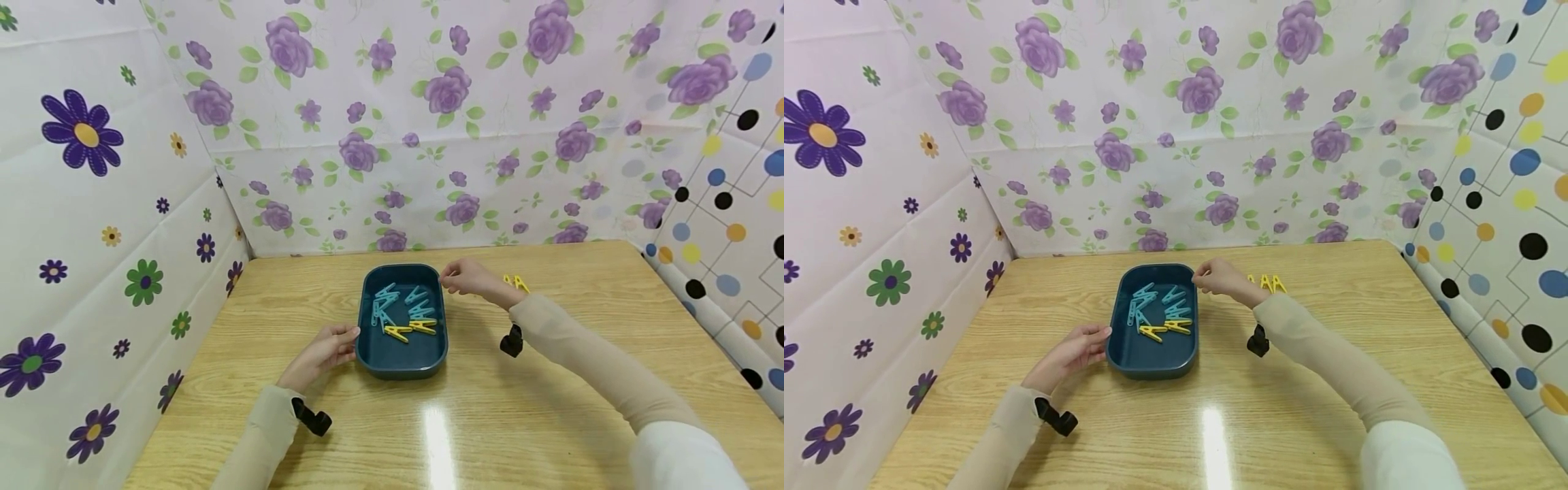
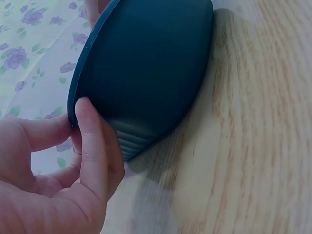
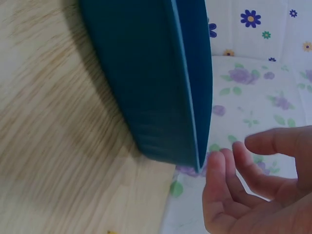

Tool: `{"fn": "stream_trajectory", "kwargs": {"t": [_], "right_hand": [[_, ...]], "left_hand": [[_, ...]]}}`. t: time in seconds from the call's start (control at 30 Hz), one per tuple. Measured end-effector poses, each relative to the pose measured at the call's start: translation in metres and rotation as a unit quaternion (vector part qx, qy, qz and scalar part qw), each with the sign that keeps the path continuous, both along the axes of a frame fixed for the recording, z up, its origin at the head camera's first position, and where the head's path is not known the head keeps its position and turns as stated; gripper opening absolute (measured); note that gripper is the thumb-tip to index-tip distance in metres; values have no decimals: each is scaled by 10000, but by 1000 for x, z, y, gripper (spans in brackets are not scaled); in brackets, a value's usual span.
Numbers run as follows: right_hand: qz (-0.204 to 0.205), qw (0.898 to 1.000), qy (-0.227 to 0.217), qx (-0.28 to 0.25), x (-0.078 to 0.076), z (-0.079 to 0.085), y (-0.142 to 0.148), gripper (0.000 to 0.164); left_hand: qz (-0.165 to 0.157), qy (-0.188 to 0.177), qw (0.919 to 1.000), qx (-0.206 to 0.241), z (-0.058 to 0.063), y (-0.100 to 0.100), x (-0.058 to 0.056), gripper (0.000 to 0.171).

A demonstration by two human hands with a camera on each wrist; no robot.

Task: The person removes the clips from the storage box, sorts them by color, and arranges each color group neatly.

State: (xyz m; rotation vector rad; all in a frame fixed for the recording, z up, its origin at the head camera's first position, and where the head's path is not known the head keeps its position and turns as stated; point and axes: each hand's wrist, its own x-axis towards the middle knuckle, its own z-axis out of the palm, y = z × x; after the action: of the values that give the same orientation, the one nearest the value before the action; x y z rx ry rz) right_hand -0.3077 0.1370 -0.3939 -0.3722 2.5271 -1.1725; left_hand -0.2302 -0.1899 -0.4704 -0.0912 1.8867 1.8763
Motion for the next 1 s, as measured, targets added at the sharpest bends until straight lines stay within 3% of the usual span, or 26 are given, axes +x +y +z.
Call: {"fn": "stream_trajectory", "kwargs": {"t": [0.27, 0.57, 1.0], "right_hand": [[579, 9981, -184, 62, -2, 7, -23, 26], [813, 9962, -288, 70, -5, 13, -47, 24], [992, 9917, -477, 657, -9, 7, -74, 21]], "left_hand": [[54, -106, 9998, -143, -1, -1, 0, 43], [63, -143, 9998, -134, -2, -1, -1, 48], [113, -175, 9997, -138, -5, -1, -3, 44]]}}
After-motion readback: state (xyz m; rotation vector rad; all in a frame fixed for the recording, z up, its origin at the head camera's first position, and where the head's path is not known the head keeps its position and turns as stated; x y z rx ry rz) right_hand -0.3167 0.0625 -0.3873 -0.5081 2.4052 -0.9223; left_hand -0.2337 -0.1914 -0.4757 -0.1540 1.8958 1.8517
